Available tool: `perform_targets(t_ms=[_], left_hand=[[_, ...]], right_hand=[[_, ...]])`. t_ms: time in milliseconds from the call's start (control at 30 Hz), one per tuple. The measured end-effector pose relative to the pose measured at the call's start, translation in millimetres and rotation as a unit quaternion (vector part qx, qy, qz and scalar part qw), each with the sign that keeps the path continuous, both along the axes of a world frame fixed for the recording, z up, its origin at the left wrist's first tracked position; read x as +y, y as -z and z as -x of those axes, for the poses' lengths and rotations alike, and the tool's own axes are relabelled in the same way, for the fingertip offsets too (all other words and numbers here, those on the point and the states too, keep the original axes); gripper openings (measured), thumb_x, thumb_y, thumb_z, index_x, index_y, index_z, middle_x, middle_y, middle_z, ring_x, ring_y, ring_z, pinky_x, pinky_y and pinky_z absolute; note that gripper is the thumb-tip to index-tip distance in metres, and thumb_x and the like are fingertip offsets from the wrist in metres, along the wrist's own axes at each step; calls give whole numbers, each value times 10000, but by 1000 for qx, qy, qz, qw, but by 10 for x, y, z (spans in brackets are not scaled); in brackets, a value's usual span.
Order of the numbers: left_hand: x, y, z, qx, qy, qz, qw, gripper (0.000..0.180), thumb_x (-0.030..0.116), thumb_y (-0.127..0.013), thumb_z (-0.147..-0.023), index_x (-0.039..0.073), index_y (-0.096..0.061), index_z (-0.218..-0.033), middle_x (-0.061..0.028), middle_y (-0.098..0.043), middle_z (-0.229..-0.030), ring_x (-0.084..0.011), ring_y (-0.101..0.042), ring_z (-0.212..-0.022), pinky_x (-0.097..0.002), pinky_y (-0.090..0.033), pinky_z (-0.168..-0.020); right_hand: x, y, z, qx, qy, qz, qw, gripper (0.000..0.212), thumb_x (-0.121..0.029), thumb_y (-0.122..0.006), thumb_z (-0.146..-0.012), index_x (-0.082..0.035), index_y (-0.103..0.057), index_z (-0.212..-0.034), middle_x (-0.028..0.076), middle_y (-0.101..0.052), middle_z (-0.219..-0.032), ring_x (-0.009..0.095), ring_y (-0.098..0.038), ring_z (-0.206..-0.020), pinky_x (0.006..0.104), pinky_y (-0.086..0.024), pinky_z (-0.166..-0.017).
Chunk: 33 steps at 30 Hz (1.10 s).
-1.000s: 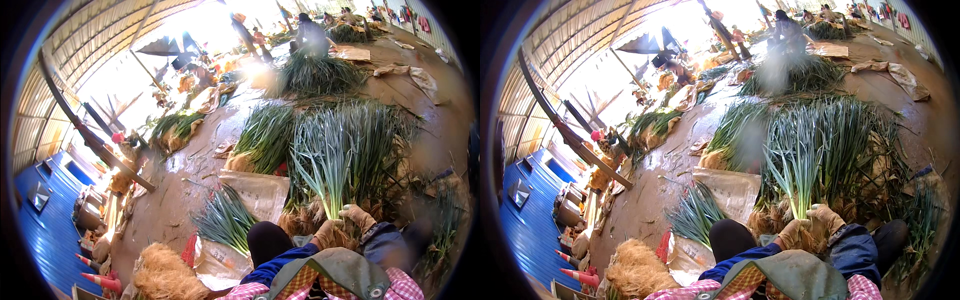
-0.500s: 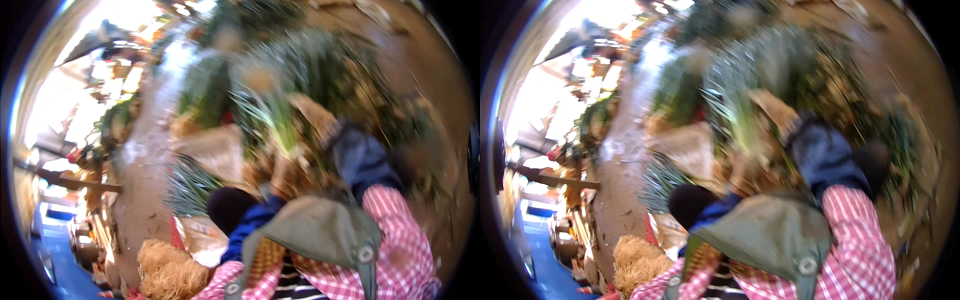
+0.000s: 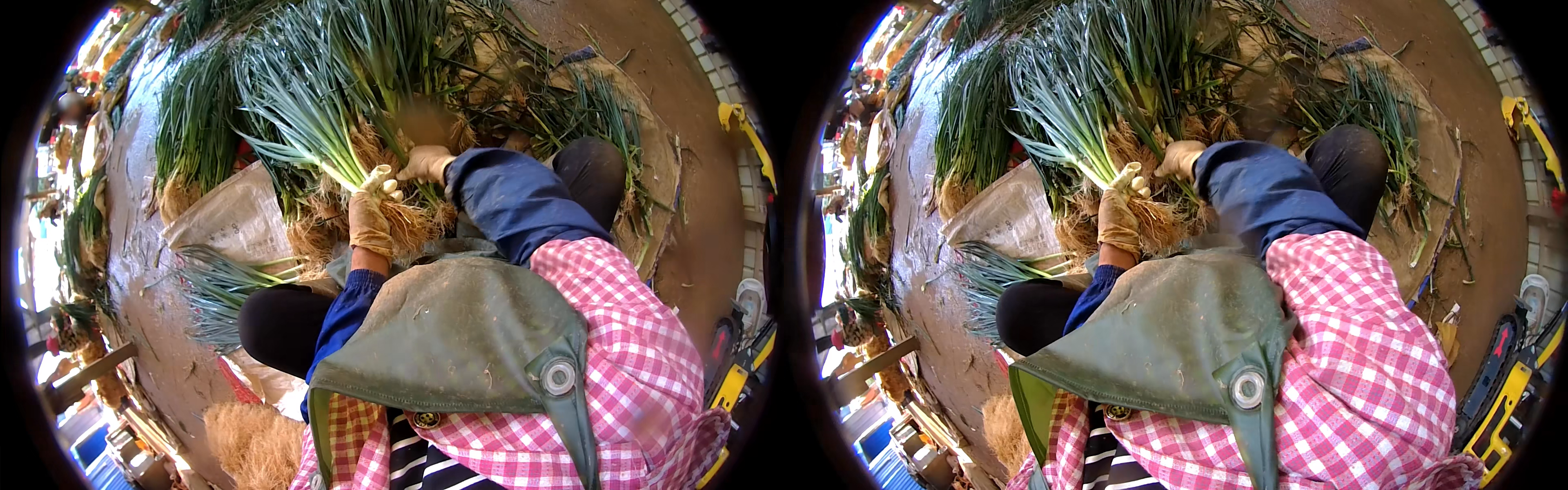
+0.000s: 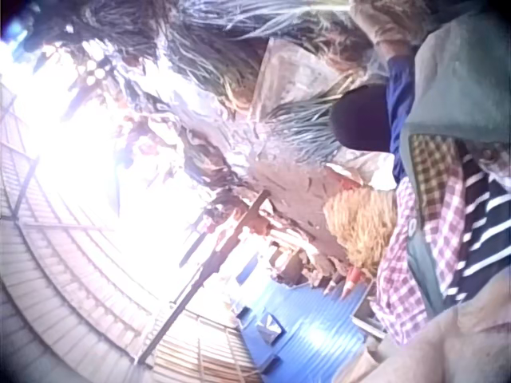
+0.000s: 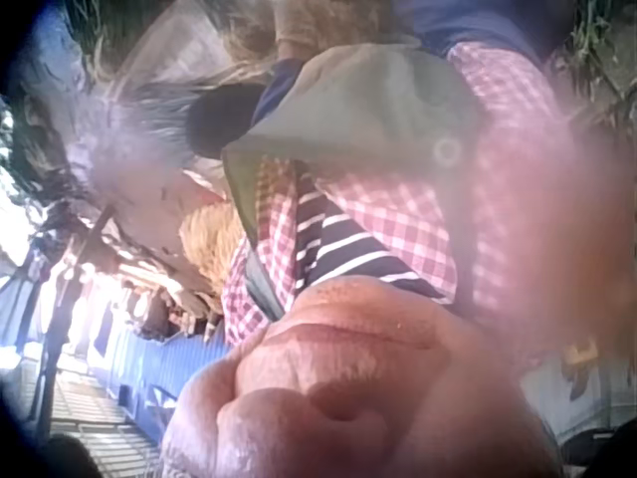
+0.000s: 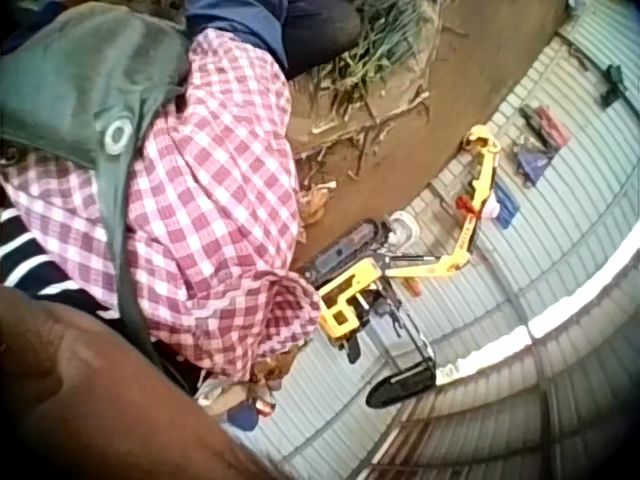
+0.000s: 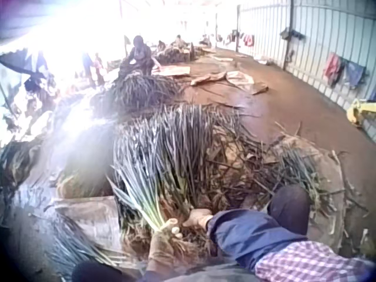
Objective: The person processes green onions by hand, peeling off the outer layers of the bulbs and sorting them into bundles while sitting on the floor.
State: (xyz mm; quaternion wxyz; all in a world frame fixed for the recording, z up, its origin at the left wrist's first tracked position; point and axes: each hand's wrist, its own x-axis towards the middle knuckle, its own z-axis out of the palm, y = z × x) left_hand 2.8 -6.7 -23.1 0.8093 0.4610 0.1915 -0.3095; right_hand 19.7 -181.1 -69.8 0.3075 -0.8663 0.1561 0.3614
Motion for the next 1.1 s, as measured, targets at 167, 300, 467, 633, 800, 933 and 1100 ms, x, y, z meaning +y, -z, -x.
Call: perform_targets(t_ms=[167,300,467,633,800,933,1100], left_hand=[[-225,42,-15,8,18,27,999,133,56,-587,-809,3,-594,-931,-94,-621,-854,-193,-610,-688,-290,-520,-550],[-102,124,-2,-19,24,-26,999,161,61,-586,-790,-13,-627,-927,-110,-652,-839,-162,-601,-685,-238,-466,-564],[-39,187,1,51,8,94,994,195,108,-577,-816,-2,-621,-970,-62,-631,-727,-102,-553,-619,-212,-435,-514],[-124,-83,120,28,16,162,986,160,102,-588,-811,53,-584,-963,-22,-589,-750,-188,-604,-670,-298,-497,-623],[-345,-227,196,11,-24,96,995,112,61,-605,-789,37,-564,-891,-45,-584,-752,-185,-589,-649,-315,-507,-581],[-158,-14,196,1,-55,118,992,215,49,-591,-821,6,-567,-1030,-64,-627,-853,-197,-632,-749,-294,-535,-653],[-138,-27,186,-22,-84,127,988,203,63,-567,-833,8,-569,-1028,-58,-624,-863,-182,-620,-753,-277,-520,-695]], right_hand=[[-385,214,36,-79,121,-155,977,370,-380,-634,-792,-28,-661,-904,107,-621,-717,179,-560,-590,340,-455,-570],[-386,-643,-378,-185,129,-291,930,216,-187,-531,-875,-26,-602,-1001,48,-549,-663,131,-519,-582,258,-433,-496],[-115,-1128,-710,-205,220,-387,872,315,-223,-529,-907,59,-558,-1044,56,-537,-684,115,-494,-576,236,-446,-528],[110,-442,-905,-301,208,-339,867,298,-342,-665,-782,-59,-578,-755,11,-513,-666,123,-457,-599,294,-370,-530],[16,-631,-626,-159,207,-351,899,254,-285,-629,-817,-70,-546,-708,42,-509,-641,121,-465,-579,276,-371,-464],[85,-613,-481,-66,51,-382,920,346,-356,-633,-808,-18,-593,-872,23,-544,-724,124,-475,-631,259,-388,-548],[146,-960,-166,12,37,-423,905,296,-301,-625,-829,-16,-625,-909,-11,-580,-750,81,-509,-672,226,-412,-603]])
